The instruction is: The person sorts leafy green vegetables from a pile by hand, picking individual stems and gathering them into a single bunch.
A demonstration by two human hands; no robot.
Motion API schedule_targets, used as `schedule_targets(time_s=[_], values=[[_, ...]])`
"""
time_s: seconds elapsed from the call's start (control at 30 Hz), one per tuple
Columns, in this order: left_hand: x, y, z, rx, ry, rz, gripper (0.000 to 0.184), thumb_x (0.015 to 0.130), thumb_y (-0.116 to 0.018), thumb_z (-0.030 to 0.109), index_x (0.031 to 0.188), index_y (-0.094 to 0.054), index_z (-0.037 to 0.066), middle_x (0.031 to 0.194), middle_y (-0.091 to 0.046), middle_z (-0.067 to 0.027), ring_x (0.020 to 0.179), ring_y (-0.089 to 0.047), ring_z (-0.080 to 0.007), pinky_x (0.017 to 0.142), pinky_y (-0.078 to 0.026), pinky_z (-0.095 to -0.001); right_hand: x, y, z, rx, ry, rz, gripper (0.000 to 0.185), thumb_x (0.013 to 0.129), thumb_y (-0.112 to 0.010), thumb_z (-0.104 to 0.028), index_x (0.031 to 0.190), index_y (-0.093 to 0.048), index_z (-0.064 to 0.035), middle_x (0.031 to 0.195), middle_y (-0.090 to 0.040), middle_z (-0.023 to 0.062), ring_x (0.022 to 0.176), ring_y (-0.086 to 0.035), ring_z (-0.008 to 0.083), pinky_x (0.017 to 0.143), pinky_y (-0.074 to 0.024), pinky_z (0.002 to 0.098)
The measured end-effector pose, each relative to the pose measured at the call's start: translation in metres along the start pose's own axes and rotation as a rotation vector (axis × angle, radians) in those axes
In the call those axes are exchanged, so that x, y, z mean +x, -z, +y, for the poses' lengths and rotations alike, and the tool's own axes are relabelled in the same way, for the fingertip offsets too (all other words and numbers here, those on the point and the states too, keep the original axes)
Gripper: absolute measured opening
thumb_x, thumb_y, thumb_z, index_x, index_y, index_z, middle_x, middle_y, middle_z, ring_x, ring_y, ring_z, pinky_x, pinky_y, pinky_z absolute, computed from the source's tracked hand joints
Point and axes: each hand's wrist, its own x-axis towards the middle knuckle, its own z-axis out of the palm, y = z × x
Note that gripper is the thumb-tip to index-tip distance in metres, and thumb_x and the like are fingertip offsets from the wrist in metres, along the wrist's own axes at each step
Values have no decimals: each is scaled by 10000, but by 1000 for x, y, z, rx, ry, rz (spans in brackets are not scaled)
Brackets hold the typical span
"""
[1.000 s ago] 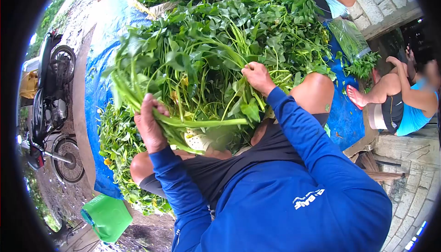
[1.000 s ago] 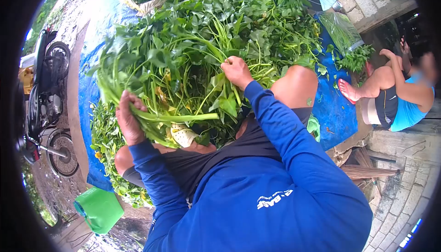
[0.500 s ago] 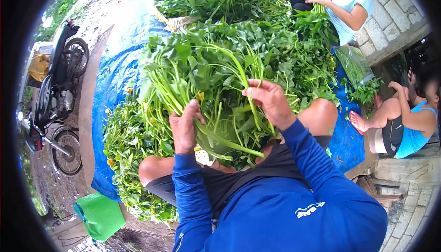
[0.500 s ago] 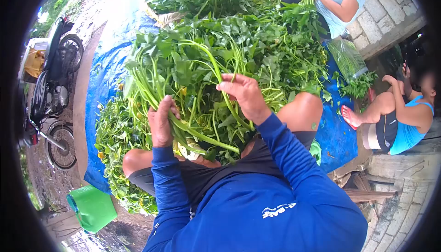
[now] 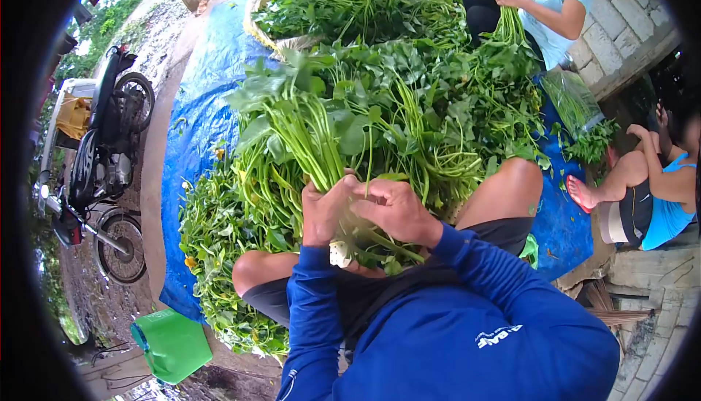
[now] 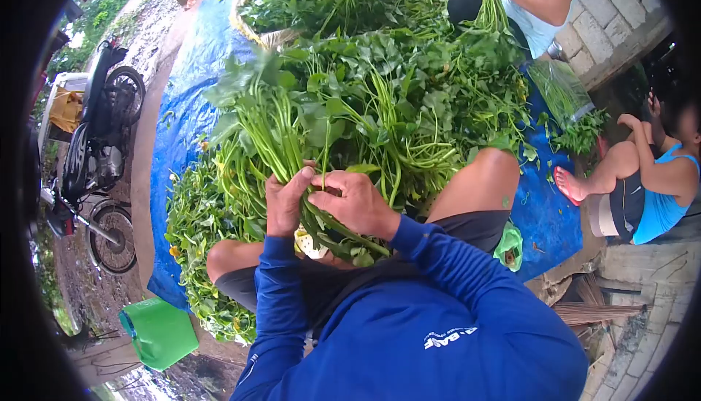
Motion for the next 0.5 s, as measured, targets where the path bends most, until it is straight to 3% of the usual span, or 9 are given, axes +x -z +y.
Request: schedule_targets(time_s=[0.03,0.13,0.2,0.27,0.3,0.4,0.43,0.5], values=[[0,4,2,50,63,16,198,981,-802,166,1126,-778,33,940,-760,-9,771,-664,-79,702,-538,-262,1,-1,2,81,-28,0,273,955,-795,-166,1140,-779,34,927,-749,144,812,-706,175,745,-555,324],[0,11,3,47,111,-12,177,980,-793,153,1117,-772,43,934,-754,1,764,-657,-69,681,-528,-260,11,57,-37,-700,74,-491,252,959,-795,-168,1104,-766,35,894,-753,102,813,-701,136,738,-559,317],[-1,12,12,60,121,-62,183,973,-787,146,1134,-763,61,955,-747,17,783,-655,-67,692,-525,-256,13,74,-80,-479,203,-152,243,974,-778,-178,1101,-761,29,881,-759,91,776,-709,159,727,-571,333],[2,13,14,45,96,-117,188,970,-784,143,1141,-759,67,965,-744,25,795,-655,-66,708,-527,-256,24,81,-118,-392,217,13,218,993,-749,-165,1106,-765,22,924,-764,130,765,-724,225,721,-581,364],[-1,11,24,17,148,-159,191,966,-779,134,1147,-759,77,970,-741,28,804,-657,-69,742,-534,-261,37,76,-114,-231,404,101,160,987,-721,-109,1060,-768,25,946,-743,159,784,-725,286,736,-586,388],[0,5,34,29,120,-219,195,958,-778,111,1148,-758,73,962,-740,25,805,-663,-76,744,-536,-266,63,90,-127,-708,603,-37,156,960,-731,-41,1103,-760,13,1013,-733,136,866,-727,262,767,-582,366],[0,4,36,24,119,-243,209,941,-790,106,1143,-756,63,960,-740,21,802,-665,-76,735,-536,-269,74,88,-122,-692,711,-25,165,920,-727,-4,1081,-756,19,989,-724,142,876,-718,315,770,-582,398],[3,1,44,18,136,-302,207,933,-795,105,1130,-757,54,954,-740,20,796,-664,-76,730,-535,-266,85,86,-122,-711,818,-25,169,912,-732,0,1079,-757,16,986,-724,141,887,-714,323,777,-582,409]])
